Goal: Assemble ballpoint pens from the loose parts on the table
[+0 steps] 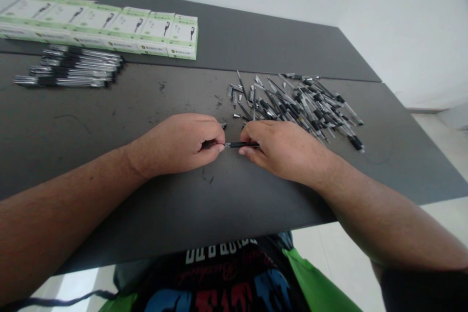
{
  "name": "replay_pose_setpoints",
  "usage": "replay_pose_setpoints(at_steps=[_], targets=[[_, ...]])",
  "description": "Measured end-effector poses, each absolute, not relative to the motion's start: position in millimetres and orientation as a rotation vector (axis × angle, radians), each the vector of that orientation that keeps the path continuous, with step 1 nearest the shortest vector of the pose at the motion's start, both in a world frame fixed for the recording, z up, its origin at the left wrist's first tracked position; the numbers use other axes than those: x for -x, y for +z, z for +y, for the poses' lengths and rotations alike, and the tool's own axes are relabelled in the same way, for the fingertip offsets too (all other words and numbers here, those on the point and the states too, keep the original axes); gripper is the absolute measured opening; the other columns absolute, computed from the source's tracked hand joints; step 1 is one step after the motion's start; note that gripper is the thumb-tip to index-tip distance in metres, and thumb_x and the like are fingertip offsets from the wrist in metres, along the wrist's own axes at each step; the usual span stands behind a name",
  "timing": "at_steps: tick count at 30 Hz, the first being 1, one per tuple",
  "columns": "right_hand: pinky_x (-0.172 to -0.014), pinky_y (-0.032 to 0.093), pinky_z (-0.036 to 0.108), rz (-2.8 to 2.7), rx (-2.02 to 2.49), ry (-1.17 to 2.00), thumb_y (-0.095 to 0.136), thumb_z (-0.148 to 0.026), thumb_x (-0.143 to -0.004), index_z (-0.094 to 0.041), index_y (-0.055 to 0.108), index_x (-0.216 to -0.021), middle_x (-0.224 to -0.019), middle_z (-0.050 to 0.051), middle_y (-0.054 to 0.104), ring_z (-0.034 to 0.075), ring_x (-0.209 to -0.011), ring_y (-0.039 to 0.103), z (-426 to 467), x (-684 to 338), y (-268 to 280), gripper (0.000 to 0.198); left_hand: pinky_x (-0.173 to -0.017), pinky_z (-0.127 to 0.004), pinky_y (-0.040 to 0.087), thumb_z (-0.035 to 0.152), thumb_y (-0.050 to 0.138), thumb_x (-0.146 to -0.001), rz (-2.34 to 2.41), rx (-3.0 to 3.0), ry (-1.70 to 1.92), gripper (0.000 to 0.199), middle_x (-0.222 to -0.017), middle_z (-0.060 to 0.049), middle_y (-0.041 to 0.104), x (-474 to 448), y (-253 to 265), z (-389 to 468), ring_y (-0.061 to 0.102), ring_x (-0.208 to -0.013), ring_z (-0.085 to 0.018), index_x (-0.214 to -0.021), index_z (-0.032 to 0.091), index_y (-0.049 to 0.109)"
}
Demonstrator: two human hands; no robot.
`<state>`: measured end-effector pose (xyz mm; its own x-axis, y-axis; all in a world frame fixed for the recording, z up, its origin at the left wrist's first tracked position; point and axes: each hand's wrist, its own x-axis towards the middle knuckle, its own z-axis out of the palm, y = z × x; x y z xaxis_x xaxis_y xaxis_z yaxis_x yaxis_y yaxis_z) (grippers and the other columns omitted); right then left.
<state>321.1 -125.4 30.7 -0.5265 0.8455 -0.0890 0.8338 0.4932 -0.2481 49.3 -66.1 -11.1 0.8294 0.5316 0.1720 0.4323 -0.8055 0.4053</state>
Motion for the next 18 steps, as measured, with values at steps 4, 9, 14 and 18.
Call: replay_pose_setpoints(at_steps=[4,9,14,18], targets=[[-0.093,0.055,0.039,-2.719,1.494,0.381,0.06,-0.033,-0.121,-0.02,0.081,-0.12,-0.113,0.012,0.088,0.031,-0.109,0.082,-125.5,-319.9,30.5,0.025,-0.084,-0.038,0.052,0.03,0.059,-0.106,0.721,-2.659,0.388,0.018,-0.096,-0.005,0.081,-49.6,-11.0,-65.9,0.075,-0.09,-0.025,-0.099,0.025,0.075],[-0.094,0.055,0.038,-2.665,1.485,0.424,0.071,-0.032,-0.115,-0.02,0.08,-0.127,-0.12,0.012,0.089,0.031,-0.114,0.082,-125.9,-320.3,31.1,0.019,-0.083,-0.037,0.052,0.029,0.059,-0.106,0.728,-2.658,0.392,0.017,-0.096,-0.005,0.082,-49.7,-10.2,-66.5,0.074,-0.089,-0.024,-0.099,0.025,0.075],[-0.092,0.054,0.039,-2.732,1.503,0.371,0.064,-0.033,-0.12,-0.02,0.081,-0.12,-0.114,0.012,0.088,0.031,-0.109,0.082,-125.0,-320.1,30.3,0.021,-0.082,-0.038,0.051,0.029,0.059,-0.106,0.713,-2.659,0.404,0.017,-0.096,-0.005,0.081,-49.1,-11.6,-65.5,0.074,-0.089,-0.024,-0.098,0.025,0.074],[-0.097,0.056,0.039,-2.711,1.488,0.422,0.062,-0.033,-0.121,-0.019,0.082,-0.127,-0.119,0.013,0.089,0.032,-0.116,0.083,-125.3,-318.6,30.9,0.025,-0.083,-0.038,0.051,0.03,0.059,-0.106,0.714,-2.66,0.398,0.018,-0.096,-0.005,0.081,-49.8,-11.9,-65.1,0.074,-0.089,-0.025,-0.098,0.025,0.074]])
